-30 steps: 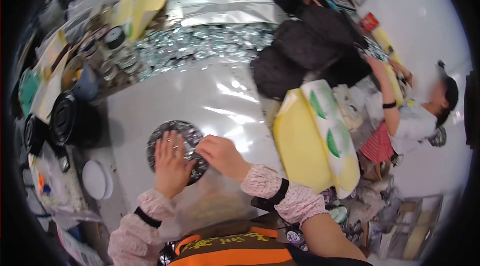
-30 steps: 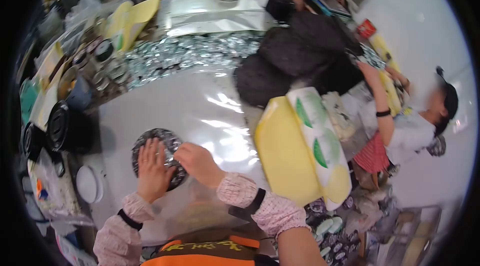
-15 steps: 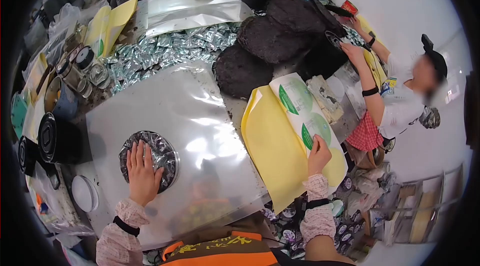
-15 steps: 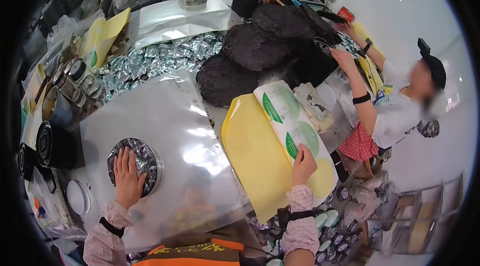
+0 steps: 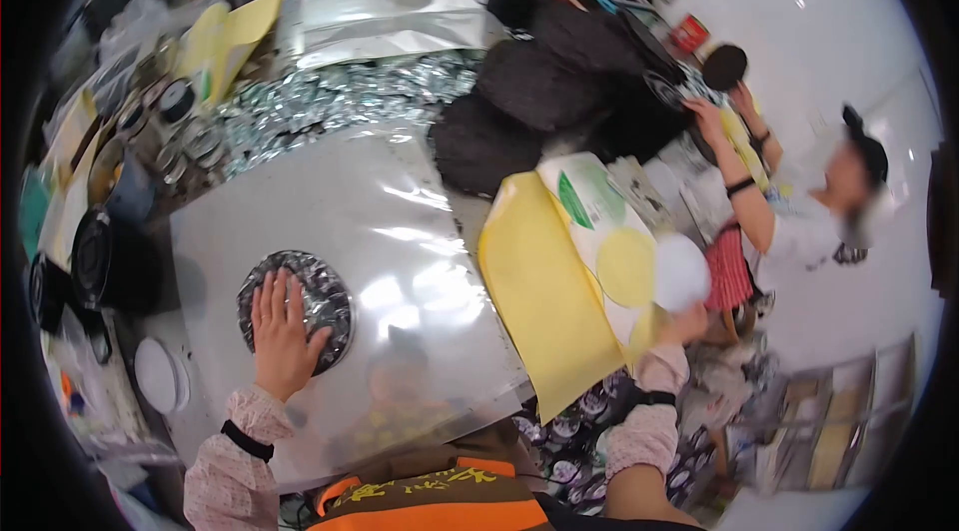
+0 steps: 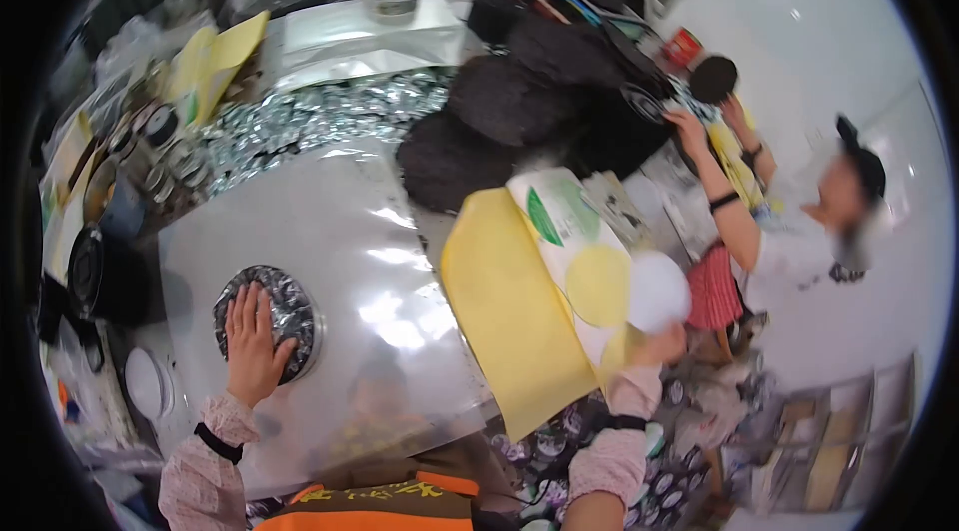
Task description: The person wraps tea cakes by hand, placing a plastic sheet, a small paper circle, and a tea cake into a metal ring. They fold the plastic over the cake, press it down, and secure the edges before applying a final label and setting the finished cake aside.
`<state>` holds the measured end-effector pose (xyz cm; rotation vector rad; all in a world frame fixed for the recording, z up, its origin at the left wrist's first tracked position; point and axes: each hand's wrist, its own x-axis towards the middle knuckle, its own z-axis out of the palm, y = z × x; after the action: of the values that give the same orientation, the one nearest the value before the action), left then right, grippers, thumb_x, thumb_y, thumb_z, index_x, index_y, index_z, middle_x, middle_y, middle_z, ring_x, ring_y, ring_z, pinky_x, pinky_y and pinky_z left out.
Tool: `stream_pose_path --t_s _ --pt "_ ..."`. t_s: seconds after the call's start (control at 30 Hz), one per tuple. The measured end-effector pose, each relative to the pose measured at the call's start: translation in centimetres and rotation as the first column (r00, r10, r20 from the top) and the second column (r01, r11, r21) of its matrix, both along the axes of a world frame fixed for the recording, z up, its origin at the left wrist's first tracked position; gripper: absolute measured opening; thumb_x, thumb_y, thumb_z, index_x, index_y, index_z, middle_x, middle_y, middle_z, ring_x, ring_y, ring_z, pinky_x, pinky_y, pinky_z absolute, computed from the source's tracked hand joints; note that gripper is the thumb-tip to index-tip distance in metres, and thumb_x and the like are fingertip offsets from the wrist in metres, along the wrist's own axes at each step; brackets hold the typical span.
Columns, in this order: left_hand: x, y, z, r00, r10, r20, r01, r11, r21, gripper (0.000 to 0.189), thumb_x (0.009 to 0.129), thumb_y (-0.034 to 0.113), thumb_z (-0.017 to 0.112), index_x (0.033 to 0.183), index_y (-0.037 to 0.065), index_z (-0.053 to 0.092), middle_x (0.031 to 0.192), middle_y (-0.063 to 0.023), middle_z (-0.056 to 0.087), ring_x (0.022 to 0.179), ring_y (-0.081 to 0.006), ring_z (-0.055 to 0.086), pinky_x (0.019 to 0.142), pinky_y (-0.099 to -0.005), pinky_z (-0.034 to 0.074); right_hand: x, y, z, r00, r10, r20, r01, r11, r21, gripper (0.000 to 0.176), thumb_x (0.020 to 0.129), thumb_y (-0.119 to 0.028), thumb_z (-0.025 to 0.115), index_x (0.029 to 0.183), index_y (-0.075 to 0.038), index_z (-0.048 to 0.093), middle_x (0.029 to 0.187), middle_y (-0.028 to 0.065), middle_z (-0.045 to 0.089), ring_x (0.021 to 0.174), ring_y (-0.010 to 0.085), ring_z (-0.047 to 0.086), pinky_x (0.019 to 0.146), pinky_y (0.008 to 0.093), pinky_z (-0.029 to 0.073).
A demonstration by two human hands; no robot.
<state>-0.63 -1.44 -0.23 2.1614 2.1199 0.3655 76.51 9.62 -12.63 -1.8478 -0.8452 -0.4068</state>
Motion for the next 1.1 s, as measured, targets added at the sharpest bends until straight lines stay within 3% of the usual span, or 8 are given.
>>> stream_pose_path --t_s 0.07,0.2,0.33,0.4,0.77,0.9,1.0,1.1 --pt "0.4 0.2 1.4 0.999 0.033 0.033 -0.032 0.999 -0.032 0.083 0.089 0.044 0.066 0.147 -0.007 0.037 0.157 -0.0253 0.032 0.148 -0.0426 0.023 0.122 -0.0539 0.014 -0.1 -1.2 3.6 0.885 -0.409 0.222 0.41 0.911 0.048 0.03 0.101 -0.011 0.053 0.118 0.011 0.063 0.113 0.0235 0.069 0.085 0.0259 0.069 0.078 0.035 0.056" --pt "0.3 0.2 1.2 0.994 0.055 0.093 -0.051 0.998 -0.038 0.083 0.091 0.054 0.061 0.151 0.001 0.037 0.159 -0.0228 0.03 0.15 -0.0416 0.019 0.122 -0.0551 0.011 -29.4 0.8 12.1 0.648 0.557 -0.52 -0.546 0.815 0.192 0.048 0.098 -0.027 0.058 0.135 0.003 0.053 0.126 0.0199 0.061 0.103 0.0314 0.065 0.086 0.0419 0.054" --pt "0.4 -0.2 0.8 0.994 0.093 -0.051 -0.094 0.995 -0.02 0.078 0.092 0.057 0.057 0.153 0.012 0.038 0.162 -0.0172 0.028 0.152 -0.041 0.016 0.12 -0.0623 0.006 -52.4 -1.8 12.1 -0.112 0.992 -0.066 -0.97 -0.124 -0.21 0.07 0.091 -0.042 0.066 0.146 -0.003 0.047 0.144 0.0203 0.05 0.129 0.035 0.055 0.106 0.0459 0.045" --pt "-0.5 -0.7 -2.0 0.8 0.08 0.595 -0.022 0.994 -0.103 0.072 0.093 0.054 0.057 0.152 0.015 0.042 0.159 -0.0133 0.034 0.15 -0.0363 0.023 0.12 -0.061 0.01 -57.3 -2.7 13.0 -0.386 0.922 0.043 -0.846 -0.335 -0.414 0.084 0.082 -0.048 0.073 0.146 -0.002 0.046 0.15 0.0261 0.043 0.139 0.0389 0.043 0.115 0.0462 0.036" --pt "-1.0 -0.8 -2.1 0.895 -0.039 0.445 0.036 0.999 0.014 0.062 0.092 0.031 0.061 0.148 0.012 0.045 0.15 -0.0111 0.048 0.141 -0.0306 0.041 0.119 -0.0456 0.027 -65.0 -0.6 11.3 -0.453 0.782 -0.429 -0.856 -0.516 -0.038 0.076 0.099 -0.048 0.052 0.149 0.007 0.034 0.154 0.0256 0.037 0.144 0.0424 0.034 0.121 0.0528 0.019" --pt "-2.3 -1.1 -0.4 0.195 -0.133 0.972 -0.419 0.885 0.205 0.066 0.089 0.017 0.057 0.148 -0.004 0.038 0.152 -0.0225 0.043 0.144 -0.0362 0.038 0.12 -0.0509 0.022 -66.7 -2.2 12.3 -0.403 0.896 -0.188 -0.764 -0.442 -0.469 0.069 0.098 -0.039 0.053 0.156 -0.008 0.032 0.16 0.0239 0.029 0.149 0.0419 0.025 0.12 0.0596 0.016" --pt "-1.6 -1.3 -0.2 0.884 0.081 0.461 -0.283 0.877 0.389 0.057 0.089 0.011 0.055 0.143 -0.005 0.045 0.151 -0.0257 0.044 0.142 -0.0402 0.039 0.119 -0.0479 0.026 -67.4 -3.1 12.5 -0.392 0.918 -0.057 -0.662 -0.324 -0.676 0.075 0.09 -0.041 0.061 0.155 -0.015 0.035 0.161 0.0228 0.026 0.151 0.0421 0.021 0.117 0.0662 0.013" --pt "-1.5 -0.4 0.1 0.812 0.101 0.575 -0.293 0.922 0.252 0.044 0.094 0.007 0.052 0.137 -0.002 0.052 0.146 -0.0234 0.049 0.135 -0.0392 0.047 0.116 -0.0439 0.032 -67.5 -3.0 12.5 -0.399 0.915 -0.067 -0.651 -0.334 -0.682 0.078 0.085 -0.042 0.066 0.152 -0.012 0.04 0.161 0.0237 0.026 0.151 0.0434 0.017 0.117 0.0678 0.01"
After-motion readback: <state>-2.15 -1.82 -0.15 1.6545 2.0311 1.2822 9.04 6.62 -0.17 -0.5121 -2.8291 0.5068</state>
